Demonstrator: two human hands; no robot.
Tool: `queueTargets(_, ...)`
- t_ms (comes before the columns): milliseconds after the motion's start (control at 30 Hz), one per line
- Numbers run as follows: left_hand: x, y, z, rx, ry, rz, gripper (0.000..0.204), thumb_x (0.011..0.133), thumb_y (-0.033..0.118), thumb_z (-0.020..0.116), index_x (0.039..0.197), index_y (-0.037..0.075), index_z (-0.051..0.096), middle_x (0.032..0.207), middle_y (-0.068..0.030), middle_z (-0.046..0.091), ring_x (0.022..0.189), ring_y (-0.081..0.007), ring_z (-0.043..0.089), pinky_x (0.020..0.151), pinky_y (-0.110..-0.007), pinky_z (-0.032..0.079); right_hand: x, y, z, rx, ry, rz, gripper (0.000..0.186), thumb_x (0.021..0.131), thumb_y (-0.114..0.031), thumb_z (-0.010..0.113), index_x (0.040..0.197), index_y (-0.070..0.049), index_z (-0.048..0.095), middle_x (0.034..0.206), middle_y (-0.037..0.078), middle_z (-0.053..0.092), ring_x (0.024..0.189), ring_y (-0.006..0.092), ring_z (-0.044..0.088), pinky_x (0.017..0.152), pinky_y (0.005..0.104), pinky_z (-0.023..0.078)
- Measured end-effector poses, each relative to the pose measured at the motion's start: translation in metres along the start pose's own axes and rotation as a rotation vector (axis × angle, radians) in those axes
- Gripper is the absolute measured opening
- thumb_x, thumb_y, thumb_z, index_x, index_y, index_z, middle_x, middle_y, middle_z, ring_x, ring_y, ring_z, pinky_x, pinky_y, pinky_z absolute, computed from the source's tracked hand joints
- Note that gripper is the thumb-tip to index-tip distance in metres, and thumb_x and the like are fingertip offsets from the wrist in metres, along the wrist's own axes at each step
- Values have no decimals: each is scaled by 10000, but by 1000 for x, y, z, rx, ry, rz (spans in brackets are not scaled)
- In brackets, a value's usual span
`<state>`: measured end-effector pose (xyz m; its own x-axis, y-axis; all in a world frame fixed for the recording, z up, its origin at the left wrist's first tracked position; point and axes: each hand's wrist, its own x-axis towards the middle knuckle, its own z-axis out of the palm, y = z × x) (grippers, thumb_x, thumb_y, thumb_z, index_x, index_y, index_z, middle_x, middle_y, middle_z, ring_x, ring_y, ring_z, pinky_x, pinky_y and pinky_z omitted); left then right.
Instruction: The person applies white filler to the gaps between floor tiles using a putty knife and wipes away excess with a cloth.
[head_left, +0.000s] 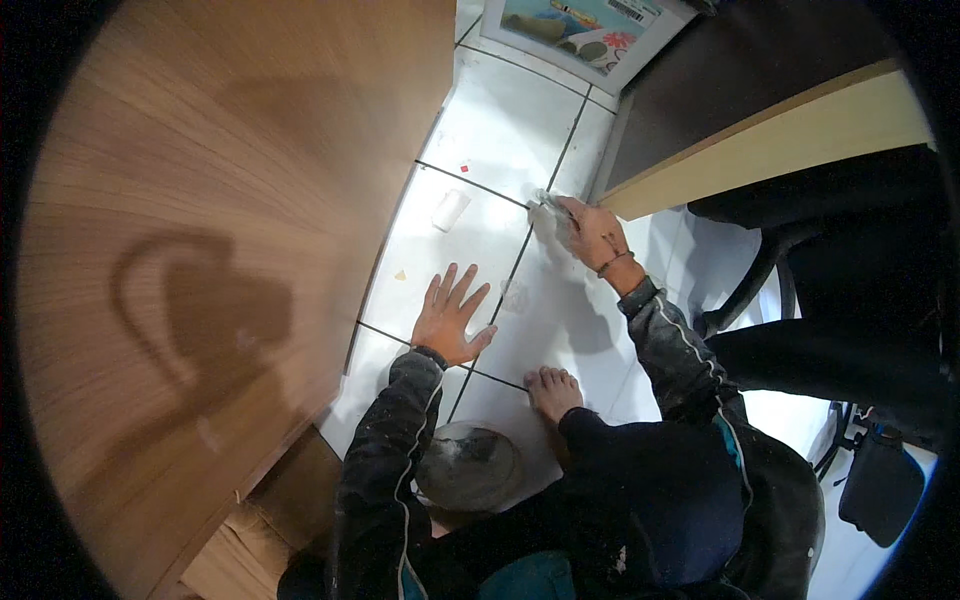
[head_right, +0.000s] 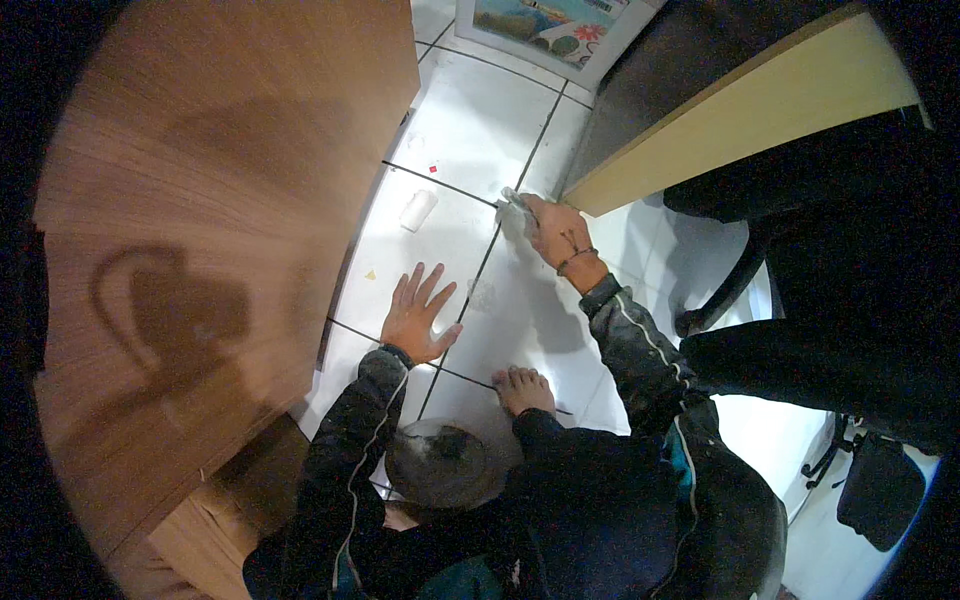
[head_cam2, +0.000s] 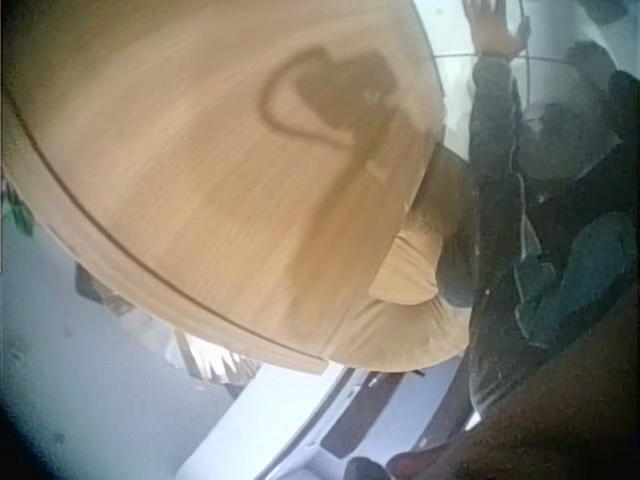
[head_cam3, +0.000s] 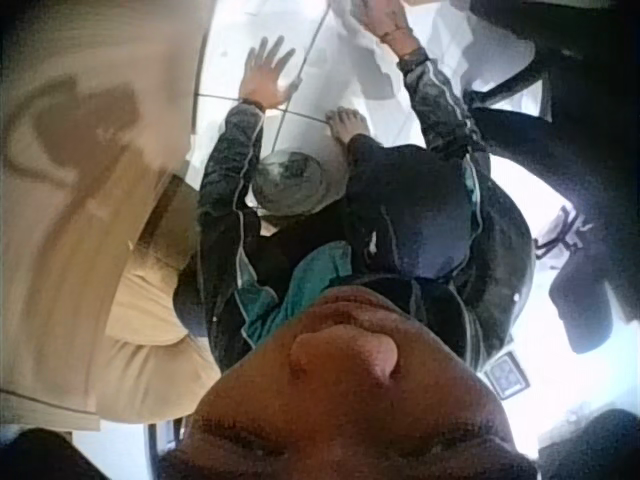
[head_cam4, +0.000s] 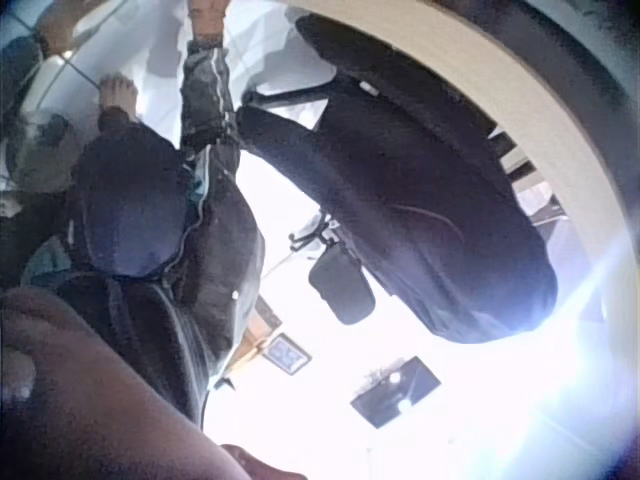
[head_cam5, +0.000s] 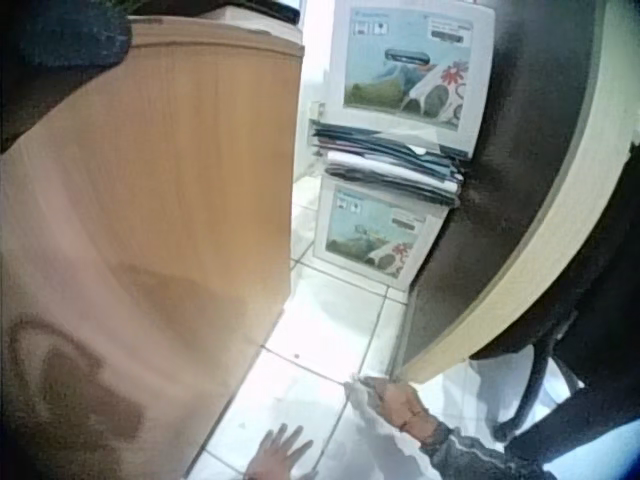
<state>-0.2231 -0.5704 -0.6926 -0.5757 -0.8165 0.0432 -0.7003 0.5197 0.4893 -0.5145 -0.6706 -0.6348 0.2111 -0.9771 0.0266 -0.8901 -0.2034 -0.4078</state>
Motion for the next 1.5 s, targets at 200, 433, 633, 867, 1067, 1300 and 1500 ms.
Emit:
queueTargets(200, -1, -3, 2, -30, 11, -8, 637, 867, 476, 600, 1386, 121, 497, 1561, -130, 269, 1452, -391, 175, 1159, -573, 163, 26, -20, 6, 45, -18, 7, 384, 803, -17, 559, 1170, -95, 643, 975, 189, 684, 890, 384, 664, 802, 444, 529)
queueTargets(433, -3, -3, 6, -70, 31, -7, 622, 862, 466, 605, 1368, 118, 509, 1554, -125, 282, 1451, -386, 183, 1161, -569, 171, 38, 25, 25, 231, -31, -377, 548, 699, 97, 550, 1197, -113, 638, 1188, 128, 659, 1233, 353, 531, 1075, 424, 417)
queueTargets(633, -2, -4, 5, -80, 48, -3, 612, 850, 434, 622, 1366, 123, 511, 1551, -125, 290, 1448, -382, 193, 1163, -561, 176, 2, 42, 34, 29, -198, -344, 379, 672, 74, 597, 994, -112, 676, 1140, 61, 681, 1169, 310, 585, 1023, 391, 461)
queueTargets(867, -8, -6, 6, -23, 57, -8, 655, 849, 434, 626, 1400, 119, 468, 1549, -132, 289, 1448, -382, 195, 1164, -562, 174, 45, -22, -3, -63, -92, -128, 365, 790, -65, 578, 1152, -82, 620, 1066, 182, 674, 965, 385, 645, 832, 448, 522)
queueTargets(1067, -3, 1, 8, 18, 55, 25, 727, 850, 452, 630, 1463, 142, 390, 1541, -128, 297, 1440, -386, 208, 1161, -571, 171, 57, -14, 25, -399, -221, 69, 388, 784, -104, 587, 1171, -117, 613, 895, 160, 702, 811, 354, 687, 710, 464, 536)
queueTargets(1300, -6, 2, 14, -30, 154, 111, 609, 844, 348, 679, 1389, 145, 495, 1449, -121, 424, 1334, -371, 372, 1110, -532, 288, -27, -46, 16, -230, -503, -216, 513, 774, -43, 546, 1214, -284, 651, 886, 127, 704, 815, 324, 688, 701, 429, 552)
queueTargets(1500, 17, 36, 36, -21, 130, 227, 286, 814, 213, 674, 1082, 116, 647, 1117, -61, 581, 1071, -279, 541, 941, -433, 413, -11, -15, 21, 31, -119, -213, 485, 746, 37, 502, 1138, -172, 698, 1130, 59, 690, 1060, 285, 640, 891, 372, 526)
